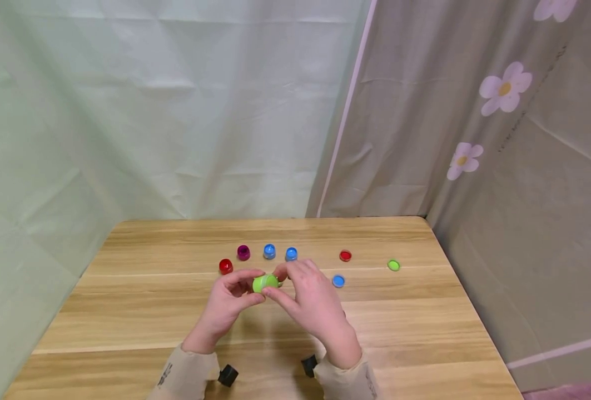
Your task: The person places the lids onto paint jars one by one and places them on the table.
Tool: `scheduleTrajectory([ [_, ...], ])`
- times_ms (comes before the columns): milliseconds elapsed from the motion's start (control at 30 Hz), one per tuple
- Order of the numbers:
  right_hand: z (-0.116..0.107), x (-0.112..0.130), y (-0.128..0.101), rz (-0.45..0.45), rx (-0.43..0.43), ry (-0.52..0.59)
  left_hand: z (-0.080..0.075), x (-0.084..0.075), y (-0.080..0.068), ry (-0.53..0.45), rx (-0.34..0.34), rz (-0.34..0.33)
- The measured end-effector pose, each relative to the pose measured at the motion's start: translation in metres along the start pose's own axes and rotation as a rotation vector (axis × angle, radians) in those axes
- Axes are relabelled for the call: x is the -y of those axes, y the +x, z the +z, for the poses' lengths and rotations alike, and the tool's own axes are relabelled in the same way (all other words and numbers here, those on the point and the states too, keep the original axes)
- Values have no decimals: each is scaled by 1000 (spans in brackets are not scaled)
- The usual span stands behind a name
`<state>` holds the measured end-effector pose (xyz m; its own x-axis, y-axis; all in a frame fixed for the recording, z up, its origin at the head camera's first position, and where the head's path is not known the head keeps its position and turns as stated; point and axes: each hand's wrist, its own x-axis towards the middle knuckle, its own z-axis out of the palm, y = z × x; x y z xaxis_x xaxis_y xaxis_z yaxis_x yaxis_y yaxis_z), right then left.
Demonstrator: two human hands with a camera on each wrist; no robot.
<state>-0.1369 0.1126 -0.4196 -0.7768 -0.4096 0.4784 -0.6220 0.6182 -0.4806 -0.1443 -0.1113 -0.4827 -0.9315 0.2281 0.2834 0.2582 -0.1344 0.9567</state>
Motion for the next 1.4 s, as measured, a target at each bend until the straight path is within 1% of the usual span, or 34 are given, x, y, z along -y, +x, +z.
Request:
scheduleTrajectory([
  [400,1,2,-1,17,-23,-20,2,1,0,18,-10,26],
  [500,1,2,-1,22,-25,-23,3,2,0,45,-23,25],
  [633,1,2,1,35,-22,-14,5,2,1,74,-49,5],
  [733,-1,2,2,59,-32,20,4,1,2,49,-63,-22],
  [833,-3,0,1,84,-63,66,-2,1,1,-9,-62,-41],
  [900,-5,-2,0,88,-82,84,-10,1,0,-47,-57,-44],
  [967,-8,-5,-1,91,-85,92,-20,0,-3,-63,-54,-50],
  [1067,-12,-10,-4,92,-60,99,-41,-1,-9,-30,-65,-80],
  [1100,-14,-13,-6,95,-50,97,-50,-1,-12,-7,-75,-92],
  [1200,-20,-21,-12,106,-20,96,-77,0,-23,117,-129,-125],
  [1300,-26,-31,-18,104,-4,76,-105,4,-33,252,-180,-132],
  [1400,-32,-41,-23,93,4,50,-131,6,-41,375,-202,-161],
])
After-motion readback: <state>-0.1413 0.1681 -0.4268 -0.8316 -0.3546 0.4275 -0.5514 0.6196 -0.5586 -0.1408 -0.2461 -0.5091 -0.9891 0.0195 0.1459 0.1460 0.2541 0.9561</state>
